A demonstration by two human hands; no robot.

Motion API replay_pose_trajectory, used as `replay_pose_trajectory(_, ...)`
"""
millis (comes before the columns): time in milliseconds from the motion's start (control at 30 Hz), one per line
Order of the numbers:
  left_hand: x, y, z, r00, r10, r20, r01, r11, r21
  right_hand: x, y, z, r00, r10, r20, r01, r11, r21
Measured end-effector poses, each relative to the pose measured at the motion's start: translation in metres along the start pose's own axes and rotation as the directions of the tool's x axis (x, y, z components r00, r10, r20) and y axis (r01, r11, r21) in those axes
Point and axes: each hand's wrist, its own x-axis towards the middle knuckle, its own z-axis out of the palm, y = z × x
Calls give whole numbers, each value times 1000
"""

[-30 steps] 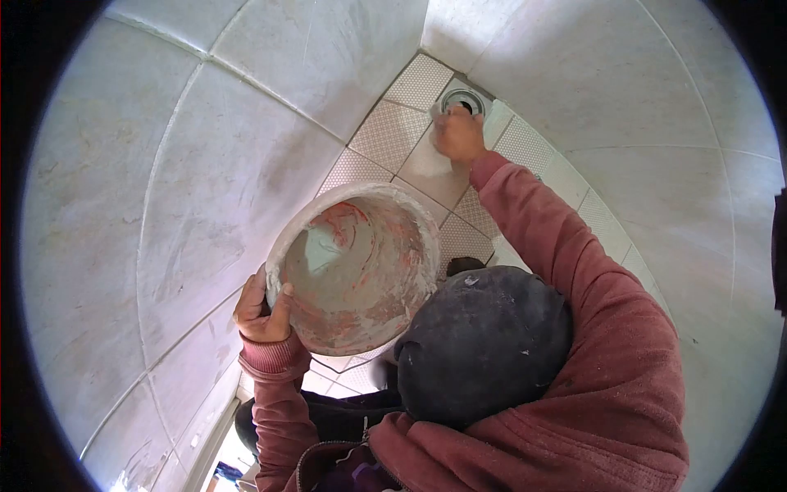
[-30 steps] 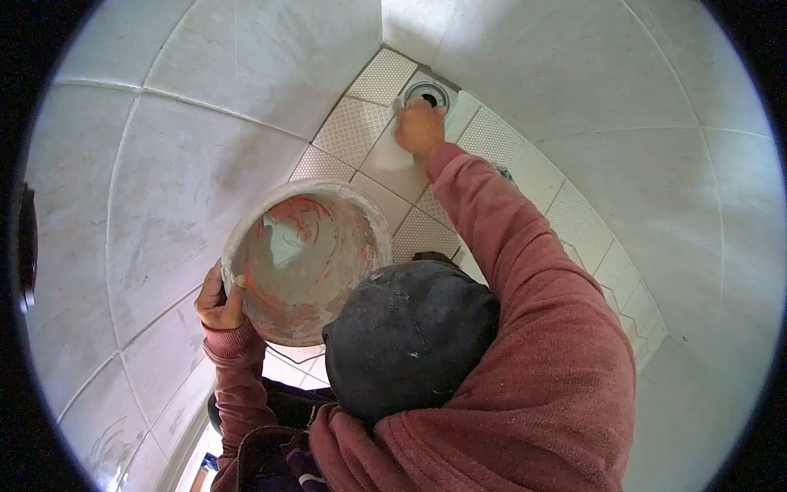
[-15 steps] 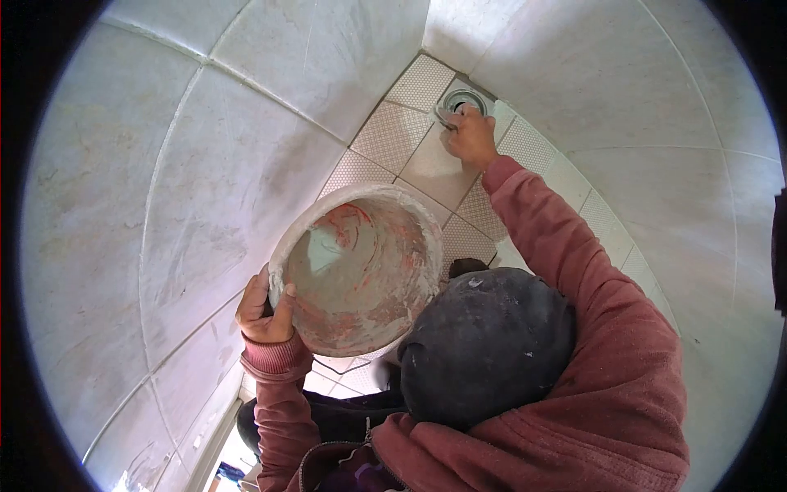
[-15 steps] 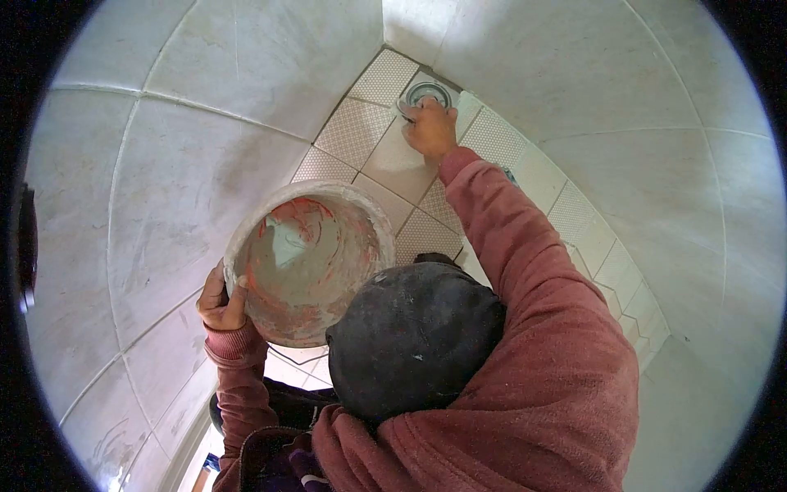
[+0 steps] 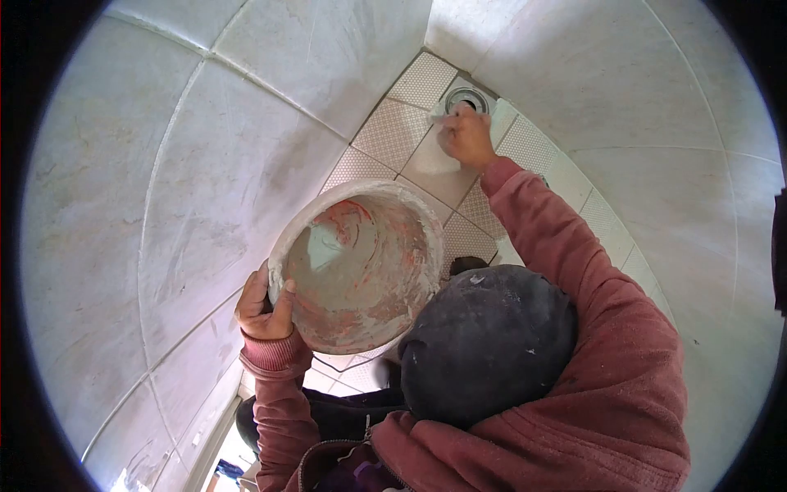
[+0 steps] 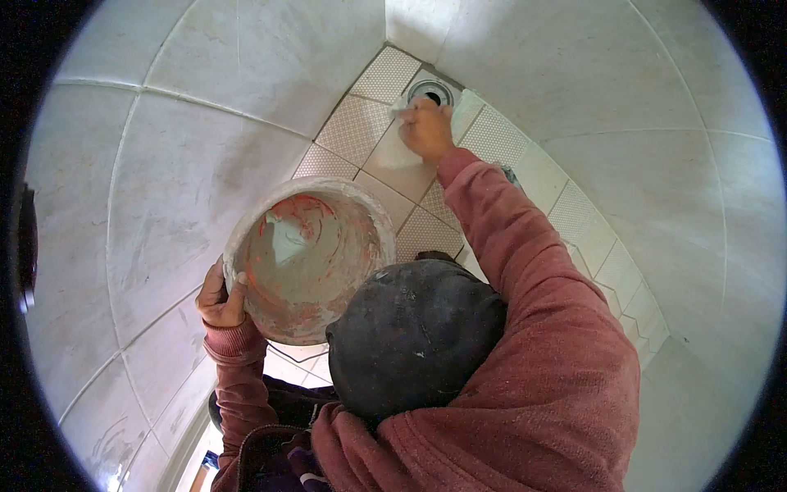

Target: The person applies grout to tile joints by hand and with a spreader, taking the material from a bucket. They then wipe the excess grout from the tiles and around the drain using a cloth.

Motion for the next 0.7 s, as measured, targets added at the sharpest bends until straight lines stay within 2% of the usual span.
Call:
replay_pose_trajectory(33, 0, -2, 2, 1000, 1, -25, -2, 1000, -22, -1, 0, -5, 1000, -1, 1, 1, 1000, 1)
replay_pose_trajectory(100, 1, 0, 3, 999, 5, -48, -7, 999, -46, -1, 3, -15, 996, 92, 14, -87, 979, -186)
replay_pose_trajectory(133, 1, 4, 3, 999, -13, -49, 10, 999, -48, -2, 7, -13, 996, 93, 14, -89, 978, -187)
replay_pose_trajectory(200, 1, 6, 4, 998, -33, -52, 31, 998, -50, -6, 14, -6, 983, -157, 100, 185, 883, -432)
replay_pose_trajectory(233, 0, 4, 4, 997, -46, -57, 44, 998, -45, -6, 11, -11, 982, -159, 101, 187, 883, -430)
replay_pose_trajectory(300, 0, 4, 3, 996, -58, -65, 55, 998, -41, -4, 1, -28, 989, -99, 112, 127, 954, -272)
replay_pose_trajectory(333, 1, 5, 3, 998, -37, -58, 35, 999, -32, -2, 2, -24, 989, -99, 111, 126, 954, -274)
replay_pose_trajectory(400, 2, 5, 4, 999, -14, -48, 12, 1000, -25, 1, 7, -11, 995, -85, -61, 68, 967, -247)
replay_pose_trajectory(433, 1, 5, 3, 999, -25, -49, 23, 999, -31, -2, 9, -8, 995, -83, -61, 65, 967, -246)
replay_pose_trajectory(500, 1, 3, 2, 998, -34, -51, 33, 999, -34, -5, 10, -2, 996, -57, 66, 71, 968, -242)
replay_pose_trajectory(533, 1, 2, 2, 999, -6, -52, 5, 1000, -16, -3, 8, -5, 996, -58, 65, 72, 968, -241)
replay_pose_trajectory(600, 2, 3, 3, 998, 20, -52, -20, 1000, -2, -2, 7, -15, 996, 54, 68, -46, 993, -110)
replay_pose_trajectory(700, 1, 6, 4, 998, -42, -56, 40, 998, -40, 4, 4, -15, 999, 22, 40, -17, 991, -130)
